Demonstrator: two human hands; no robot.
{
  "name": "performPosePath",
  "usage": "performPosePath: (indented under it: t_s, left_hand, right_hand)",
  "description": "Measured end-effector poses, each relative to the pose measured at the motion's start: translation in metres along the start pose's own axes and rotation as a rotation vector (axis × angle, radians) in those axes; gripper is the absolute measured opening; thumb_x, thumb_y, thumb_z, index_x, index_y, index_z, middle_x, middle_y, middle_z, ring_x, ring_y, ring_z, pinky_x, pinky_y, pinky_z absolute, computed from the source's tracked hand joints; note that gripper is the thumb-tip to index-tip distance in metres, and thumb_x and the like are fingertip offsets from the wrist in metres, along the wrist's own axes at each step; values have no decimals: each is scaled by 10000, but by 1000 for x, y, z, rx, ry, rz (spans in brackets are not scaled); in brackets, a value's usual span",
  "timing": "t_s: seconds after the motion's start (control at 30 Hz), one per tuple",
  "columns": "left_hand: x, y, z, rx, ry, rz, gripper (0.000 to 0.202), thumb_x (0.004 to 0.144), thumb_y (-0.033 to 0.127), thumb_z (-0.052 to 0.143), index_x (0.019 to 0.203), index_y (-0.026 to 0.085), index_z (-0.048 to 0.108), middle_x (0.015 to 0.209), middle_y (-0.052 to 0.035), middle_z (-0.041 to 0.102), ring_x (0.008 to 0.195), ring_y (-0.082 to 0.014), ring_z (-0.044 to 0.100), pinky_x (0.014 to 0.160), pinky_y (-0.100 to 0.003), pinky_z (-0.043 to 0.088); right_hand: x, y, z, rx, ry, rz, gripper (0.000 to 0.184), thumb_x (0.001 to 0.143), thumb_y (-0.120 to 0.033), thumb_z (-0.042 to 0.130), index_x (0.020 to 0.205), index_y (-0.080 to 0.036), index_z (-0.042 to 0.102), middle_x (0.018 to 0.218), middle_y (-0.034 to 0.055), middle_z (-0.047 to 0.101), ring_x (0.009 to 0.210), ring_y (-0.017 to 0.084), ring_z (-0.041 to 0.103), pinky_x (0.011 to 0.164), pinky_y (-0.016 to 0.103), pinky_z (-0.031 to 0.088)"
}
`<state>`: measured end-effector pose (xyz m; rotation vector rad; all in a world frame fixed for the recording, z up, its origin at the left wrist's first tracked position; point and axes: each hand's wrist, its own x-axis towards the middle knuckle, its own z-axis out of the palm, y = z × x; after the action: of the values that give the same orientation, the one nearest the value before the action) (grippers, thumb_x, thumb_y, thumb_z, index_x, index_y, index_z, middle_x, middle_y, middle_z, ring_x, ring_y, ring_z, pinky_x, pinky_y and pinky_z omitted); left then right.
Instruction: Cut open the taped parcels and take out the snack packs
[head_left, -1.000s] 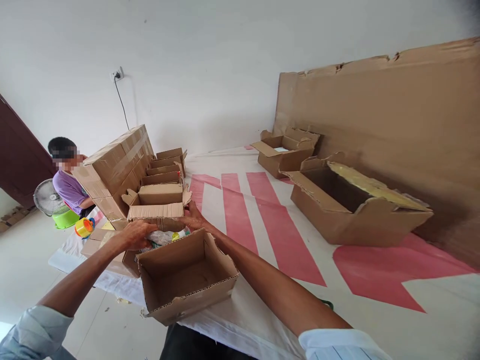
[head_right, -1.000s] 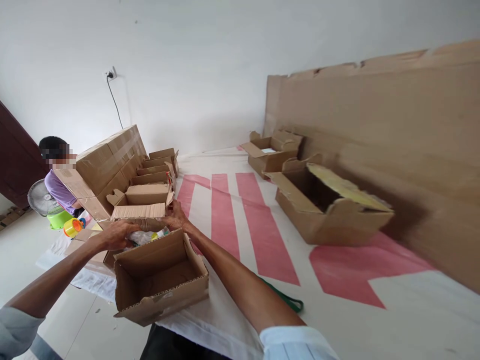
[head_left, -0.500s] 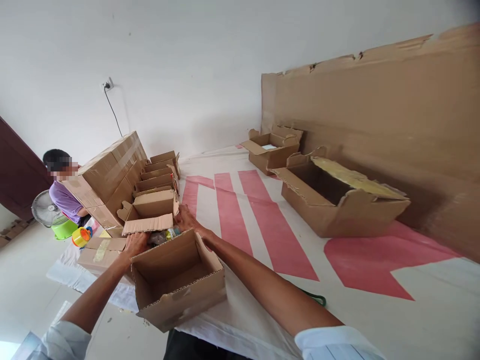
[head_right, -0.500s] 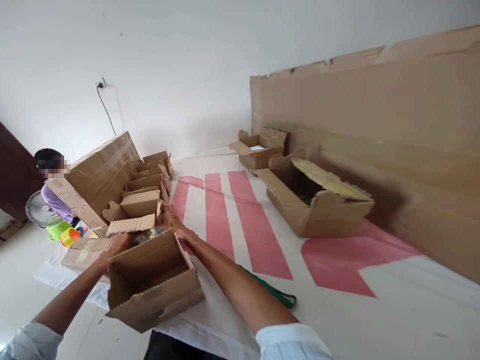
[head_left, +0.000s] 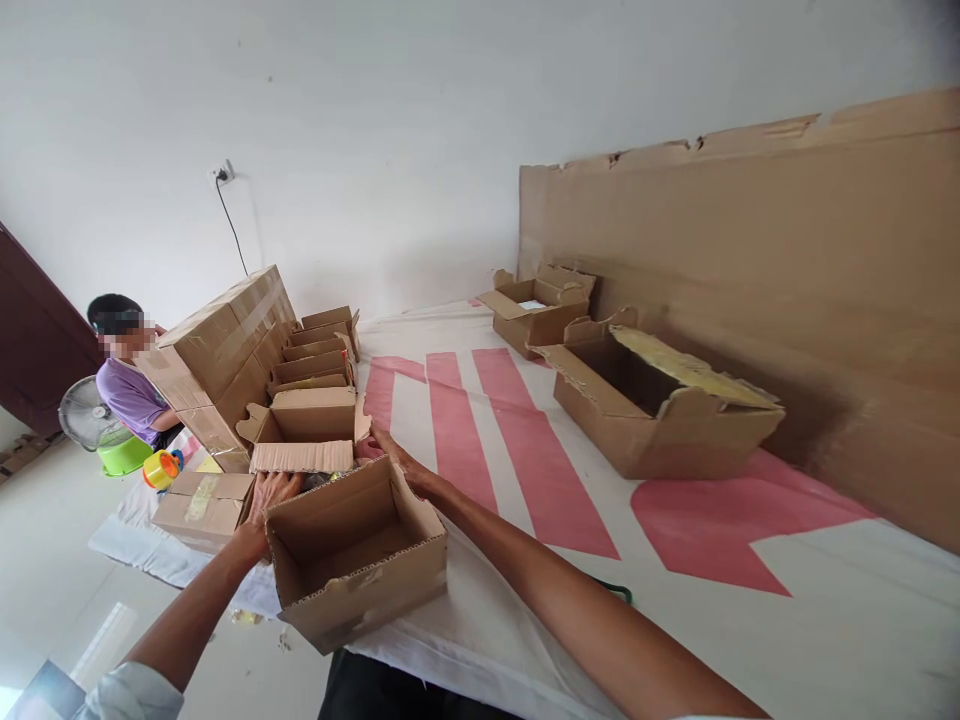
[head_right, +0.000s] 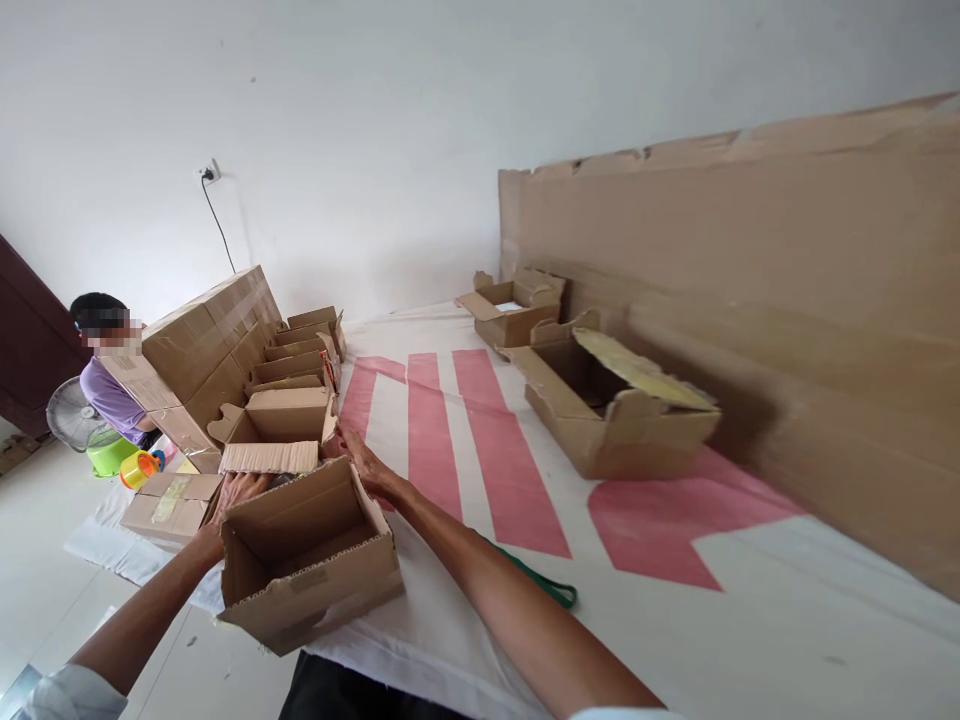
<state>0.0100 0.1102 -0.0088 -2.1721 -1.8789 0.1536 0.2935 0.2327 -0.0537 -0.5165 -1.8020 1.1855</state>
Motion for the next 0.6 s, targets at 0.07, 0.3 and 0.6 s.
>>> performPosePath:
  t_s: [0.07,0.3,0.6]
  left_hand:
    - [3,4,2,1,24,-9,375,1000,302,577,1359,251,672,1237,-150,722,1223,-348,616,1147,-541,383]
    - [10,12,15,-15,139,-5,369,996,277,613,1360,248,664,1321,-162,700,1256,-354,602,1122,-537,418]
    - [2,18,27,-102,289,24,369,981,261,618,1347,235,657,1379,-162,660,1324,-361,551,1134,-525,406]
  right_hand:
    - [-7,2,3,83,-41,103,910,780,-829,693,1482,-253,639,1466,198,657,1391,447,598,1088,605,543]
    - [-33,-3,-2,168,22,320,882,736,-773,807,1433,-246,688,1403,165,706,1312,396,643,1101,535,534]
    - [-87,-74,-16,254,-13,276,695,806,-806,723,1195,-232,769,975,74,735,989,290,672,887,402,581]
